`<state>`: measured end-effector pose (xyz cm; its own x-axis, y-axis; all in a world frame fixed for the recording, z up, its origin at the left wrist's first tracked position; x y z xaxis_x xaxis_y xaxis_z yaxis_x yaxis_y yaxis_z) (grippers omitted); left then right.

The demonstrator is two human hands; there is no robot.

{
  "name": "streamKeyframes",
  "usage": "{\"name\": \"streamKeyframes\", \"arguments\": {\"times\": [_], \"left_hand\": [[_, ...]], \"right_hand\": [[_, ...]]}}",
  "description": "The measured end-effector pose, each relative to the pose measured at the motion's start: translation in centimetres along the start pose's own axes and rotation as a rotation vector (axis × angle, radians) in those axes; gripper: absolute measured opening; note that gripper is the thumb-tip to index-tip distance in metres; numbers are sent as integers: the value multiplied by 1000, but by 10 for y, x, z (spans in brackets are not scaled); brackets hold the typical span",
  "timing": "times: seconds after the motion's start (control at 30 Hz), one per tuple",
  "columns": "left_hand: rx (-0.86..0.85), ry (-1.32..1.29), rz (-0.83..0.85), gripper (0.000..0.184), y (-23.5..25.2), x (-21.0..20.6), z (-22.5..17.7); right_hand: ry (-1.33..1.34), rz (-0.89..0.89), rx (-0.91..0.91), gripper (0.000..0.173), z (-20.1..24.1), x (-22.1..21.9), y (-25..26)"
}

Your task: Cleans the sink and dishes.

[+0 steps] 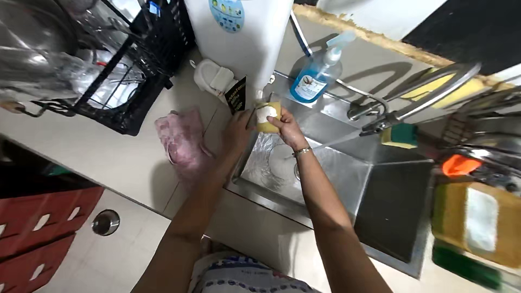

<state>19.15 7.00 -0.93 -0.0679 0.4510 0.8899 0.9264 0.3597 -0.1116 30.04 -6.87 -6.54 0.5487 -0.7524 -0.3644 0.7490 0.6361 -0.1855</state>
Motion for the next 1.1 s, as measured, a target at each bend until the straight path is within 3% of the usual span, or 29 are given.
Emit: {"name": "streamKeyframes", "arguments": {"times": [0.1,0.27,0.37,0.5,0.6,0.8,0.87,0.93,1.03,1.1], "left_hand": [[-24,-128,41,47,3,2,2],[38,-505,107,34,-3,-10,15],[74,-615,69,43,-10,-13,18],[35,-479,-11,61,-15,-13,20],[21,-384,-15,54,-19,-5,20],[107,-470,96,32,-32,8,32],[110,-477,85,28,-39,12,38],[191,-479,94,27,-45,19,51],[334,-436,73,31,-47,49,85],[390,-410,-53,33,-38,79,108]], "right_hand": [[230,76,-159,31,1,-4,-24],[163,62,-235,24,9,-8,-41],[79,80,-249,32,13,-17,-46],[-12,105,-284,38,24,-35,-59],[-53,117,-315,37,23,-39,-63],[-42,92,-322,41,12,-38,-72],[-32,-13,-285,43,13,-38,-68],[-134,-176,-139,46,20,-32,-52],[-631,-365,130,53,45,-25,-16],[-924,-341,233,57,43,-31,14]]}}
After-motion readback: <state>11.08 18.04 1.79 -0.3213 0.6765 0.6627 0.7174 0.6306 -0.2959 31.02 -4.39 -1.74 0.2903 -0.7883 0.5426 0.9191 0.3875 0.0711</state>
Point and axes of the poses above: each hand's wrist, its own y-axis towards the middle knuckle, its own x-axis out of the back of the hand, z = x × y, the point moved 7 cm from there along y, towards the middle knuckle, and after that the axes turned 14 degrees about y, right-handed, at the moved point
